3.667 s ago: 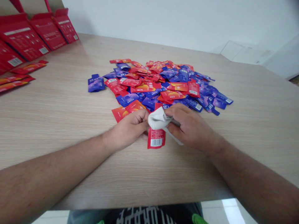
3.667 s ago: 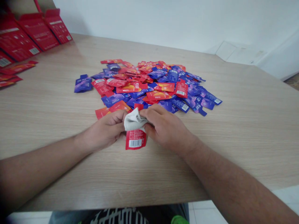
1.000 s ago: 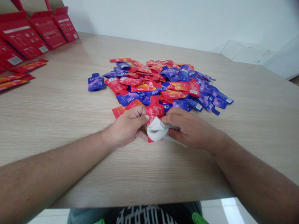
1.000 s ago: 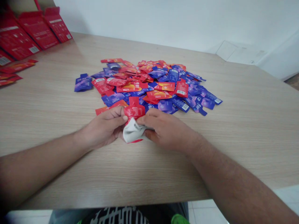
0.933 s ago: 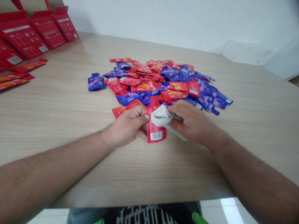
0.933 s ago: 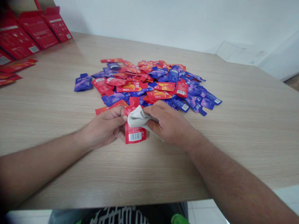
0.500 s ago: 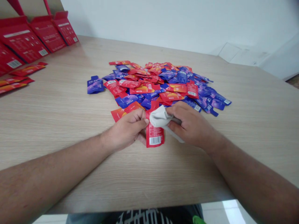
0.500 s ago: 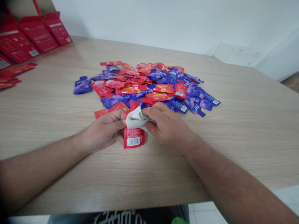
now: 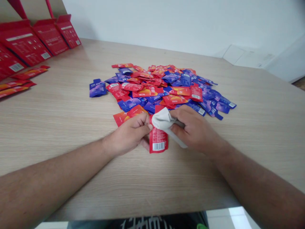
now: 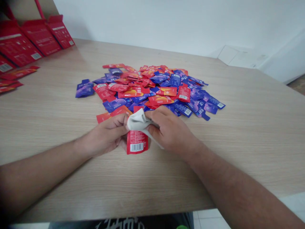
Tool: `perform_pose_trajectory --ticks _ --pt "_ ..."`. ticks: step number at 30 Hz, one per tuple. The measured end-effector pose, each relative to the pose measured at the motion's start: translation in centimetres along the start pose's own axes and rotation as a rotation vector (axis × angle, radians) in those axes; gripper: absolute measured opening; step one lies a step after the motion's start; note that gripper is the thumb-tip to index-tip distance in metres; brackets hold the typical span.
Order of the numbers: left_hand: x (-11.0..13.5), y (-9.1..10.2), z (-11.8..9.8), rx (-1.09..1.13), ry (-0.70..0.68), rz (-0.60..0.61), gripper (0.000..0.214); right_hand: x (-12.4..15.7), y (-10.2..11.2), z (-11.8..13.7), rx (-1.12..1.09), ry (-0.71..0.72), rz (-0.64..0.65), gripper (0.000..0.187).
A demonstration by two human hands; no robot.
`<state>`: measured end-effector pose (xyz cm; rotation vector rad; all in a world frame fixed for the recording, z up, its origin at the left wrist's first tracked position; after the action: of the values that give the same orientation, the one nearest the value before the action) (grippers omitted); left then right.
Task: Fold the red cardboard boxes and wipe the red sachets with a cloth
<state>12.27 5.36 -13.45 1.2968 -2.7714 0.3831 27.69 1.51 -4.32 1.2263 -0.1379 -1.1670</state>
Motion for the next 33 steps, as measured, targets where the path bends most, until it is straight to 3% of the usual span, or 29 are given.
perform_pose_trajectory --ticks 3,7,11,16,21,25,30,33 --pt "0.0 0.0 -0.1 0.002 -0.004 0.008 0.039 0.0 0.6 -0.6 0.041 -0.036 -0.06 0.02" --pt "0.0 0.0 0.1 -0.039 0.012 0.006 0.038 0.0 -0.1 0.1 0.001 0.032 0.017 0.022" --pt "0.1 0.1 0.1 -0.015 0.015 0.002 0.043 0.0 0.7 -0.6 0.054 -0.046 -0.073 0.021" --pt "0.0 0.0 0.0 -0.03 0.001 0.01 0.04 0.1 -0.2 0.4 -0.015 0.038 0.024 0.021" --pt "0.0 -0.1 -0.1 0.0 -0.011 0.012 0.04 0.1 0.7 -0.5 0.045 -0.044 -0.075 0.022" --pt "0.0 -0.1 0.0 -0.034 -0.007 0.008 0.04 0.1 -0.3 0.5 -0.009 0.035 0.026 0.022" --pt "0.0 -0.1 -0.1 -0.032 0.01 0.001 0.042 0.1 0.7 -0.6 0.055 -0.047 -0.072 0.023" --pt "0.0 -0.1 -0.1 -0.048 0.01 0.001 0.041 0.1 0.1 -0.1 0.018 0.008 -0.013 0.022"
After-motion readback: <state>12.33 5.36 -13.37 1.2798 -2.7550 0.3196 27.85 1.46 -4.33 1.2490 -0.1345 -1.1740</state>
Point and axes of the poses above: each hand's wrist, its own x-axis away from the middle knuckle, its own y-axis out of the back of the hand, z = x × y, the point moved 9 cm from there along -x, towards the middle knuckle, and after that the axes turned 4 degrees about -x, right-handed, at the moved point
